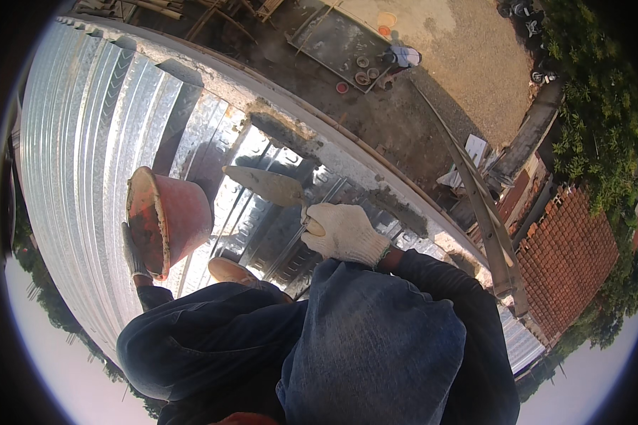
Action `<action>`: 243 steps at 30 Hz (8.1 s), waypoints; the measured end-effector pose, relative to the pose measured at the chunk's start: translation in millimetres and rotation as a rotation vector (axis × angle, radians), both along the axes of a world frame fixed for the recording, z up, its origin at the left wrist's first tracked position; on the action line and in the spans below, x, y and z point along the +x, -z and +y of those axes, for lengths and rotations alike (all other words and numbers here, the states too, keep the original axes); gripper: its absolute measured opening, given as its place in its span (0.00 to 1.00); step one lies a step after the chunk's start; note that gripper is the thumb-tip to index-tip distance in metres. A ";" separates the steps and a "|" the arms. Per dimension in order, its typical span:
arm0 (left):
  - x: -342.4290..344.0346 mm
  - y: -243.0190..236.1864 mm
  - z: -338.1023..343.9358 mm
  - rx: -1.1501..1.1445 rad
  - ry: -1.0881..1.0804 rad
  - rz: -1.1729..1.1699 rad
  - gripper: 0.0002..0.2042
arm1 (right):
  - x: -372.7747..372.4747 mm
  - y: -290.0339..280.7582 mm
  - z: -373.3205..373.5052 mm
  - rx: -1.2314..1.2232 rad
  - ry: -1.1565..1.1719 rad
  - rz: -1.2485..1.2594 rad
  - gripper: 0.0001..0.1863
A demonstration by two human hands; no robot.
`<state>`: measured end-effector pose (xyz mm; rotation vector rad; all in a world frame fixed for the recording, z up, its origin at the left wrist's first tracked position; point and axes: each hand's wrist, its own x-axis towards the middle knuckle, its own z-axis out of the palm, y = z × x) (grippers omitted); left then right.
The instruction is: The person scoops cement from a red bowl with a trowel and applies it to the seams of a corrugated metal roof. The person repeatedly fills the trowel and spreads the cement along the roof joints.
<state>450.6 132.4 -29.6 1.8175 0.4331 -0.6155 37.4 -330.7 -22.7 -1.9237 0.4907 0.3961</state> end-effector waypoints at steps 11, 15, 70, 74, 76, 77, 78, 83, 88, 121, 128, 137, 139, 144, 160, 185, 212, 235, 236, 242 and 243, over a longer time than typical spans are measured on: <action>2.2 -1.8 3.1 0.021 0.033 0.028 0.35 | 0.3 2.6 0.1 -0.007 -0.012 -0.006 0.22; -0.1 -3.6 -3.6 0.015 0.026 0.046 0.35 | -0.3 2.7 -0.2 -0.014 -0.018 0.005 0.22; -14.0 -7.1 -15.9 0.098 -0.093 -0.136 0.33 | 176.9 72.5 -195.4 -0.770 -0.569 -0.473 0.11; -12.1 -6.3 -13.9 0.109 -0.085 -0.103 0.34 | 141.6 38.9 -182.5 -0.795 -0.461 -0.242 0.13; -11.9 -6.2 -12.2 0.014 -0.096 -0.073 0.34 | 122.5 41.1 -172.8 -0.743 -0.405 -0.240 0.14; -11.9 -4.9 -14.4 -0.038 -0.098 -0.055 0.33 | 109.8 41.0 -167.9 -0.722 -0.377 -0.234 0.15; -12.0 -5.6 -14.3 -0.018 -0.085 -0.057 0.33 | 98.3 40.8 -159.0 -0.696 -0.330 -0.282 0.16; -13.7 -7.4 -25.5 0.068 -0.026 -0.064 0.32 | 54.6 21.9 -103.7 -0.633 -0.144 -0.150 0.15; -5.1 -0.1 -5.9 -0.006 -0.015 -0.026 0.32 | 12.1 43.0 -44.1 -0.659 -0.034 -0.372 0.15; -7.7 -9.5 -17.3 -0.042 -0.009 -0.026 0.35 | 14.4 0.8 -13.0 -0.518 0.006 0.065 0.11; -12.0 -10.4 -23.3 -0.017 -0.037 -0.036 0.35 | 7.4 -30.8 -15.8 -0.418 0.024 0.121 0.13; -2.9 -1.5 -8.8 -0.025 -0.042 -0.001 0.35 | -14.2 -47.9 -39.7 -0.448 0.120 0.058 0.12; -4.4 0.8 -10.1 -0.035 -0.024 -0.023 0.35 | -13.5 -26.9 -41.7 -0.484 0.139 -0.010 0.11; 1.2 -0.4 -1.4 -0.065 -0.015 -0.005 0.34 | -4.3 -6.6 -26.3 -0.497 0.087 -0.063 0.11; -12.0 -11.3 -24.4 0.054 0.036 -0.007 0.35 | -49.8 -62.0 -41.8 -0.497 -0.171 0.354 0.11; -6.6 -8.0 -13.5 0.026 0.032 -0.026 0.37 | -24.8 -13.7 -33.4 -0.542 -0.002 0.149 0.09; -0.6 -12.4 -1.0 0.091 0.047 0.018 0.40 | -57.7 -65.6 -107.7 -0.283 -0.010 0.496 0.11; -9.0 -13.4 -20.4 0.057 0.026 0.041 0.37 | -53.3 -46.4 -107.3 -0.446 -0.092 0.136 0.07; -7.8 -16.0 -16.8 0.082 0.021 0.035 0.38 | -51.7 -53.4 -111.5 -0.429 -0.095 0.162 0.06; -11.4 -18.7 -21.5 0.147 0.006 -0.004 0.39 | -55.7 -63.1 -116.5 -0.445 -0.102 0.150 0.08; -10.9 -19.0 -19.0 0.125 -0.003 0.006 0.39 | -56.3 -61.6 -114.8 -0.450 -0.071 0.123 0.07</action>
